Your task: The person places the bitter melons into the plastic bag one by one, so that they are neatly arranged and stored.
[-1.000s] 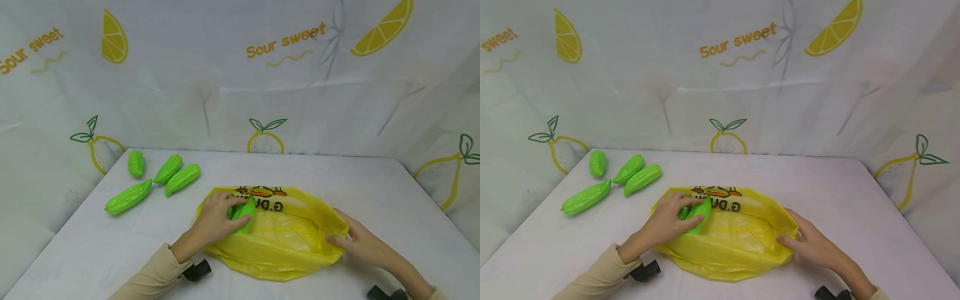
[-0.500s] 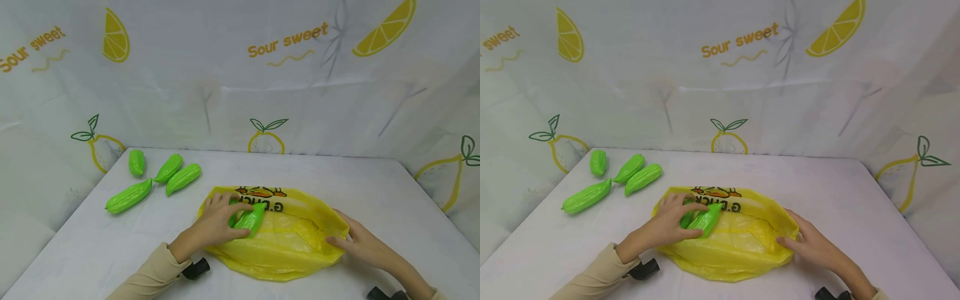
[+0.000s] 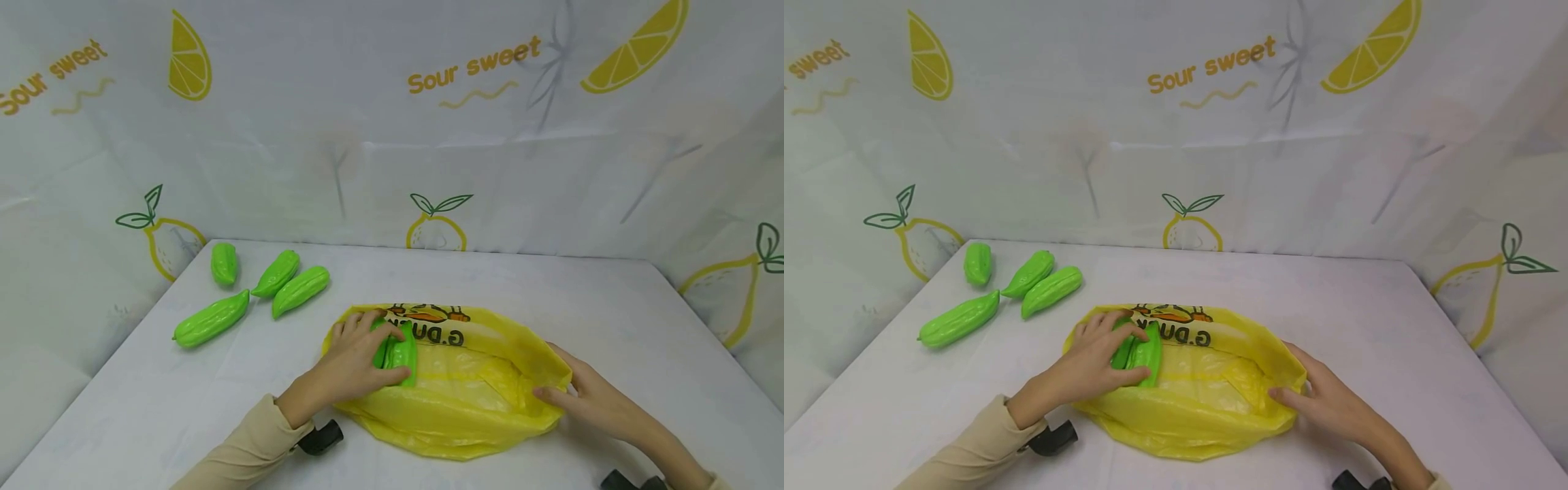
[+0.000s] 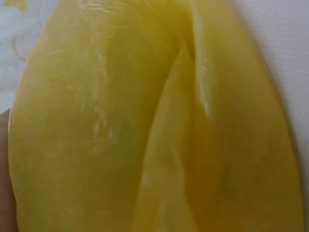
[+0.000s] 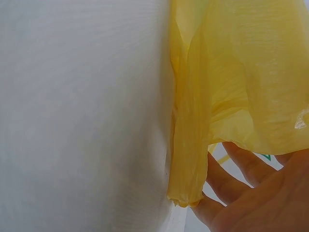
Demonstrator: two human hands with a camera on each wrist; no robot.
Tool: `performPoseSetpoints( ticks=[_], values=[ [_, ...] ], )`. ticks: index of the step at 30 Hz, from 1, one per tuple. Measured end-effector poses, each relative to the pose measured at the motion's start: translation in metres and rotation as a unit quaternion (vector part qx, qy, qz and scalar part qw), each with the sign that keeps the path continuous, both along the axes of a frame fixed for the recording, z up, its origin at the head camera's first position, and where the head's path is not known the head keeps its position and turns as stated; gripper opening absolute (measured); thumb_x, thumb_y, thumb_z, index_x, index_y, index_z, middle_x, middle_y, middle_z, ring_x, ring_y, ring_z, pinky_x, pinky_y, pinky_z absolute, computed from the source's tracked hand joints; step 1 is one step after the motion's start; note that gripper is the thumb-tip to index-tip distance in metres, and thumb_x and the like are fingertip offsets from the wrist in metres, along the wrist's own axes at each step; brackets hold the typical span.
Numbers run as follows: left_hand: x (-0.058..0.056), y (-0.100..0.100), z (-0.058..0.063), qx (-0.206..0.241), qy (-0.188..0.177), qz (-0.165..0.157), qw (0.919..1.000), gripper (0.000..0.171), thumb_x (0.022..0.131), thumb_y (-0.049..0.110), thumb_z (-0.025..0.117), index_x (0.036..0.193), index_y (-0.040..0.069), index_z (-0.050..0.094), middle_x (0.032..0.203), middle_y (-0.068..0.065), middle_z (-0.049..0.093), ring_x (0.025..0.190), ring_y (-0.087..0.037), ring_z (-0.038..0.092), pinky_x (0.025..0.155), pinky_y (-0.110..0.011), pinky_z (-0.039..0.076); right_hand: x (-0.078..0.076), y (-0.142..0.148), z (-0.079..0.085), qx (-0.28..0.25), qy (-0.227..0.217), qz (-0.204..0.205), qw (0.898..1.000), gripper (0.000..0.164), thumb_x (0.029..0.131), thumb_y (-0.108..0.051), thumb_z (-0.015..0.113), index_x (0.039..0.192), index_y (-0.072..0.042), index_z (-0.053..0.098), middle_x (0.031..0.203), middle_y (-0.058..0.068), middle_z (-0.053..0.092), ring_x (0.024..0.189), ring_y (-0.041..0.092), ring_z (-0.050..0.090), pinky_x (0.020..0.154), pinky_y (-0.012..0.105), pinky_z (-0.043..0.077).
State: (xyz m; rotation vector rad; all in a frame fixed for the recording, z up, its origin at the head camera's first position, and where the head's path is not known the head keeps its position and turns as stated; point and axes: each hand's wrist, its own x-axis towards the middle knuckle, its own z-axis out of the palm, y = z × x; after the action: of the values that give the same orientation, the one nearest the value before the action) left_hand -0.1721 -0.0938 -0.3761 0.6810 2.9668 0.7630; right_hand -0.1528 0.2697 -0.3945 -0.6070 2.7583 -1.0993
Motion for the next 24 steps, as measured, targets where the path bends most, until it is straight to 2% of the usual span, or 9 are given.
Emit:
performPoseSetpoints(
  ticks=[6, 10, 14, 18, 20, 21, 24],
  values=[
    [0.0, 0.001, -0.001, 0.003, 0.004, 0.001, 1.0, 0.041, 0.084, 0.05, 0.073, 0.118, 0.029, 0.064, 0.149, -0.015, 0.044, 0.137, -0.04, 0.034, 0.103, -0.057, 0.032, 0.001, 0.0, 0.0, 0.002, 0.0, 0.0, 1.0, 0.063, 0.095, -0.019, 0.065, 0.148, 0.002, 0.038, 0.146, 0.028, 0.046, 0.131, 0.053, 0.042, 0.091, 0.08, 0.035],
    [0.0, 0.0, 0.0, 0.004, 0.004, -0.003, 1.0, 0.043, 0.085, 0.05, 0.073, 0.121, 0.028, 0.064, 0.147, -0.015, 0.045, 0.137, -0.04, 0.035, 0.107, -0.059, 0.031, 0.0, 0.0, -0.002, 0.007, 0.008, -0.004, 1.0, 0.061, 0.094, -0.019, 0.066, 0.147, -0.002, 0.041, 0.144, 0.024, 0.051, 0.128, 0.044, 0.047, 0.091, 0.077, 0.038],
    [0.001, -0.002, 0.004, 0.014, -0.003, -0.007, 0.9999, 0.046, 0.086, 0.048, 0.073, 0.125, 0.026, 0.063, 0.146, -0.014, 0.047, 0.138, -0.039, 0.037, 0.112, -0.061, 0.031, 0.0, 0.001, -0.004, 0.009, 0.014, -0.008, 1.0, 0.06, 0.094, -0.021, 0.067, 0.146, -0.005, 0.043, 0.142, 0.02, 0.054, 0.127, 0.017, 0.05, 0.092, 0.075, 0.04],
    [0.001, -0.004, 0.01, 0.034, -0.013, -0.01, 0.9993, 0.045, 0.089, 0.041, 0.072, 0.128, 0.022, 0.062, 0.144, -0.011, 0.05, 0.136, -0.034, 0.043, 0.11, -0.058, 0.037, 0.0, 0.001, -0.004, 0.001, 0.019, -0.004, 1.0, 0.059, 0.094, -0.02, 0.067, 0.145, -0.005, 0.044, 0.14, 0.019, 0.055, 0.121, -0.011, 0.042, 0.092, 0.075, 0.04],
    [0.001, -0.006, 0.013, 0.045, -0.014, -0.011, 0.9988, 0.042, 0.09, 0.037, 0.072, 0.128, 0.021, 0.062, 0.142, -0.008, 0.053, 0.133, -0.031, 0.047, 0.107, -0.056, 0.042, 0.001, 0.001, -0.004, -0.001, 0.018, -0.006, 1.0, 0.059, 0.094, -0.021, 0.067, 0.145, -0.005, 0.043, 0.141, 0.018, 0.055, 0.121, -0.012, 0.041, 0.093, 0.075, 0.04],
    [0.001, -0.007, 0.015, 0.053, -0.014, -0.013, 0.9984, 0.041, 0.09, 0.035, 0.072, 0.127, 0.02, 0.062, 0.14, -0.007, 0.055, 0.131, -0.03, 0.049, 0.106, -0.054, 0.044, 0.001, 0.001, -0.004, -0.002, 0.016, -0.007, 1.0, 0.059, 0.094, -0.022, 0.067, 0.146, -0.005, 0.043, 0.141, 0.018, 0.055, 0.123, -0.008, 0.043, 0.093, 0.075, 0.039],
    [0.001, -0.01, 0.018, 0.071, -0.003, -0.021, 0.9972, 0.037, 0.091, 0.03, 0.071, 0.125, 0.019, 0.063, 0.136, -0.003, 0.058, 0.13, -0.027, 0.052, 0.105, -0.051, 0.046, 0.001, 0.001, -0.004, -0.002, 0.01, -0.009, 1.0, 0.06, 0.095, -0.023, 0.066, 0.147, -0.005, 0.042, 0.143, 0.019, 0.053, 0.13, 0.016, 0.049, 0.093, 0.076, 0.038]
  ],
)
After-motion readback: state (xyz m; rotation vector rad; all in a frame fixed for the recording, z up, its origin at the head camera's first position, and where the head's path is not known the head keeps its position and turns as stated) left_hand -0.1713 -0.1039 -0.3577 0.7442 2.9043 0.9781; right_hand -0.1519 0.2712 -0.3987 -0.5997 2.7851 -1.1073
